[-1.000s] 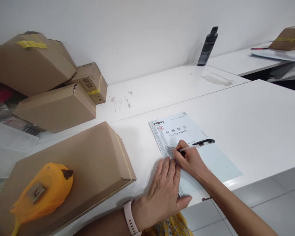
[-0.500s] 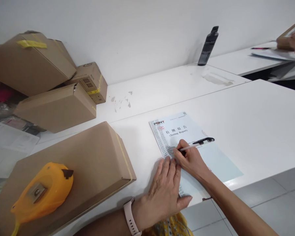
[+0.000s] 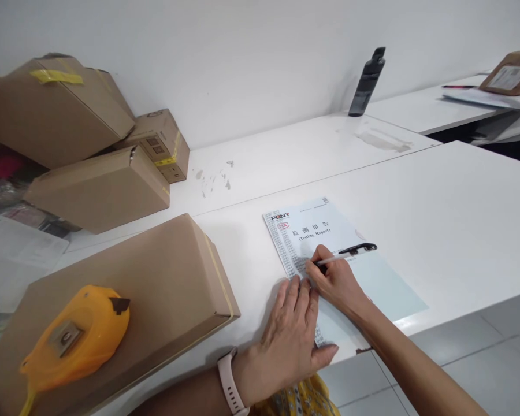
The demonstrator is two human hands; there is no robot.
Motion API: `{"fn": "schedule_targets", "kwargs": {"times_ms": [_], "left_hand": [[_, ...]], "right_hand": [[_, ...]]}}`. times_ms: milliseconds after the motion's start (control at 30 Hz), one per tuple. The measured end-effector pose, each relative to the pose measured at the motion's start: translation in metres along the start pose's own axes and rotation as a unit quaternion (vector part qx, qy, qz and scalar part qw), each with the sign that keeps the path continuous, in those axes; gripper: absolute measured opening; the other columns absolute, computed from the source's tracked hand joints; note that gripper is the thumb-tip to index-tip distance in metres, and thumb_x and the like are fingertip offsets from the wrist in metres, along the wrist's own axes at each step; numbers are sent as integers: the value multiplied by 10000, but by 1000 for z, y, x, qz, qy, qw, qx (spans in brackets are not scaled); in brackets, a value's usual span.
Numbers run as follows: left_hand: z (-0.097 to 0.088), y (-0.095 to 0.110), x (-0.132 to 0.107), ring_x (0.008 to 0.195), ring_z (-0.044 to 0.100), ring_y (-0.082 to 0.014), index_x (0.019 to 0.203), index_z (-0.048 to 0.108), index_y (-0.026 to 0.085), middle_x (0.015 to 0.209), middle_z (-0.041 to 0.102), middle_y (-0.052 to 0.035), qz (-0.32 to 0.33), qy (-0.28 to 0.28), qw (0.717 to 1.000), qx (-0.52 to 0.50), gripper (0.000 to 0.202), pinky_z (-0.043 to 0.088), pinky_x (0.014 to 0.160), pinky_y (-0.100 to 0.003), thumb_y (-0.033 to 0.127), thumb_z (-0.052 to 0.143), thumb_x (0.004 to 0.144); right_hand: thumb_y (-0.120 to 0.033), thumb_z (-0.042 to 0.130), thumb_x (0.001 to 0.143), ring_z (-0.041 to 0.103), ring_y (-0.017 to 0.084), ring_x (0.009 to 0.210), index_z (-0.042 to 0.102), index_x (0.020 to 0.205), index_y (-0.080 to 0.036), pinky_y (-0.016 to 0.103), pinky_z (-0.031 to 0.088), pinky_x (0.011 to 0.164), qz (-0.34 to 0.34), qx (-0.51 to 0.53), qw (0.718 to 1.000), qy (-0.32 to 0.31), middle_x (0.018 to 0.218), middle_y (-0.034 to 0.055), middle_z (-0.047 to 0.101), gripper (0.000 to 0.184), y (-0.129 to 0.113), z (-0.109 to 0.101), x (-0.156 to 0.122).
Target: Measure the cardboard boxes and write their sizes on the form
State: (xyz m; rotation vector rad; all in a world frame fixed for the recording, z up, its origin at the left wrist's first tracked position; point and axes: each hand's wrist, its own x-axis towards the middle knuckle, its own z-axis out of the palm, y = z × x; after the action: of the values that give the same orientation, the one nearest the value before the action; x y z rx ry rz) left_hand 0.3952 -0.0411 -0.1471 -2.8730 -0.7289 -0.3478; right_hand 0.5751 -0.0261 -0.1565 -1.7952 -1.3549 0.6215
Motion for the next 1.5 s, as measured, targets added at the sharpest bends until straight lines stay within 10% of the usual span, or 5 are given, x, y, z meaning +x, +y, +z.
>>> {"fn": "schedule_targets", "kwargs": {"times_ms": [767, 967, 1100, 1300, 1500], "left_hand": [[-1, -1, -1, 1461, 429, -372, 1481, 453, -12, 1538, 502, -236, -1, -24, 999, -36, 802, 382, 1185, -502, 635, 354, 1019], [-62, 2, -29, 1496, 388, -280, 1413, 535, 126, 1483, 595, -117, -28, 167, 980, -104, 586, 387, 1205, -445, 548, 488, 1008], [-125, -33, -76, 1425, 464, -318, 1433, 498, 289, 1463, 584, -90, -241, 333, 909, -70, 446, 418, 1140, -560, 349, 538, 993], [-153, -114, -121, 1275, 596, -393, 1435, 509, 197, 1393, 622, -178, -411, 222, 884, 17, 575, 503, 1013, -543, 509, 570, 955], [-152, -98, -128, 1061, 713, -311, 1313, 612, 207, 1217, 724, -114, -401, 247, 879, -74, 477, 581, 910, -420, 469, 612, 915]], "right_hand": [[-91, 421, 905, 597, 288, 1018, 639, 1157, -240, 396, 507, 773, -159, -198, 963, 83, 1108, 115, 673, 364, 27, -6, 13], [18, 385, 803, 619, 284, 979, 665, 1239, -250, 366, 500, 660, -166, -236, 950, 121, 1074, 102, 710, 583, 38, 1, 16], [-37, 394, 853, 656, 282, 969, 641, 1276, -251, 371, 511, 658, -150, -200, 955, 159, 1000, 86, 733, 534, 37, 0, 14], [-167, 410, 949, 658, 265, 833, 669, 1181, -224, 369, 482, 617, -146, -158, 924, 315, 939, 97, 737, 352, 14, -7, 9], [-319, 546, 969, 675, 303, 890, 693, 1097, -294, 429, 547, 670, -154, 3, 935, 320, 998, 123, 734, 197, -55, 0, -57]]}}
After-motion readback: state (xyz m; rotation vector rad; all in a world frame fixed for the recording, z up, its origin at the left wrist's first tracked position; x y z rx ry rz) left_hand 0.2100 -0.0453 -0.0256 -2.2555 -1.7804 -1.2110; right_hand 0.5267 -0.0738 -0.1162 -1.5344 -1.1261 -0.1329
